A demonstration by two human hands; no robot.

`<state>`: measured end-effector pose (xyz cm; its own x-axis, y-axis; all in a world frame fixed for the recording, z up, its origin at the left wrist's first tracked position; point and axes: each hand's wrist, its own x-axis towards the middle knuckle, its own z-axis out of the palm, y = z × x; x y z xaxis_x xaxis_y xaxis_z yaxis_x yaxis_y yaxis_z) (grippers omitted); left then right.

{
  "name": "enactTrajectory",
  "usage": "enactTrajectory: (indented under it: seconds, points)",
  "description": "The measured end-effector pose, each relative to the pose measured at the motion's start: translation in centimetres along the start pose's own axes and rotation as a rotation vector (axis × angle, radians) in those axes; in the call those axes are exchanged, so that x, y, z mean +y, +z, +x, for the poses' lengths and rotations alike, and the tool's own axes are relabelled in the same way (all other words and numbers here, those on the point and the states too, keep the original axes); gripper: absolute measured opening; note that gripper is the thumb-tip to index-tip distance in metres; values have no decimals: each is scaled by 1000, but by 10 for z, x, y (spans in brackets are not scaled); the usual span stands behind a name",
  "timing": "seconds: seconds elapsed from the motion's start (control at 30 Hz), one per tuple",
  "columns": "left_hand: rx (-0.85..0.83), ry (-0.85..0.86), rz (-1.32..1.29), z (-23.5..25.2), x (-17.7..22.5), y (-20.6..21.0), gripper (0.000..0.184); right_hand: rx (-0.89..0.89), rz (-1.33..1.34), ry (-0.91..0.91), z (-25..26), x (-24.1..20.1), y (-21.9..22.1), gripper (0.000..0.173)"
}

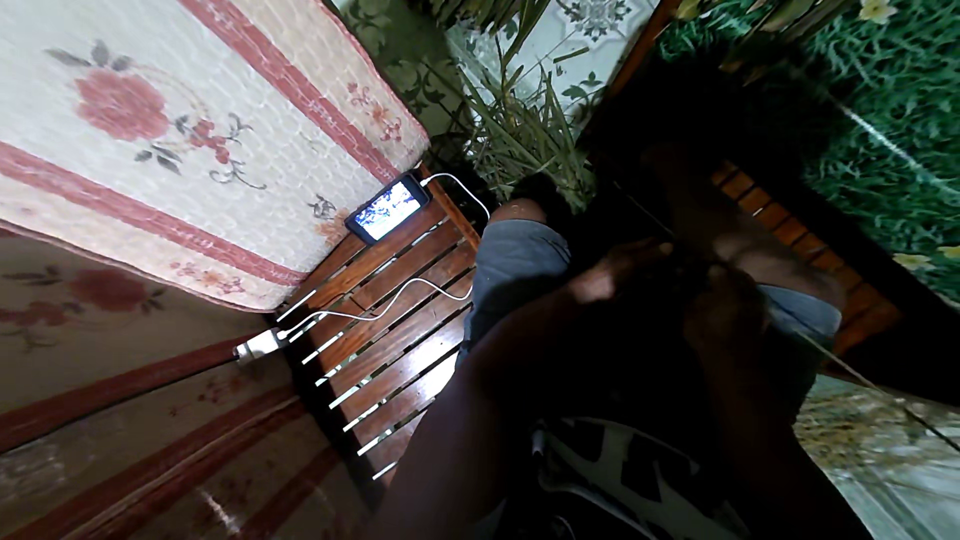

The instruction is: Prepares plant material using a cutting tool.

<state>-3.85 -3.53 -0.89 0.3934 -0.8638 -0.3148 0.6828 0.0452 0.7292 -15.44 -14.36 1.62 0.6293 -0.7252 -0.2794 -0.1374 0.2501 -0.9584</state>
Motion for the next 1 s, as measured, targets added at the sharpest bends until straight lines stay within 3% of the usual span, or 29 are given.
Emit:
enactTrajectory:
  seconds: [0.13, 0.37, 0.57, 0.73, 0.87, 1.0]
  points:
    - [39, -22, 44, -4, 4, 4, 37, -17, 48, -33, 0, 3, -1, 24]
    - [127, -34, 19, -3, 8, 8, 35, 14, 185, 84, 3, 1, -1, 30]
    - [395, 15, 91, 11, 6, -12, 38, -49, 95, 29, -3, -7, -16, 29]
    - [156, -4, 220, 2, 4, 2, 40, -136, 88, -51, -5, -12, -27, 23]
    - [348, -8, 114, 10, 2, -11, 37, -185, -15, -157, -9, -19, -44, 30]
    - [166, 7, 382, 5, 10, 3, 38, -165, -80, -190, -11, -28, -42, 29]
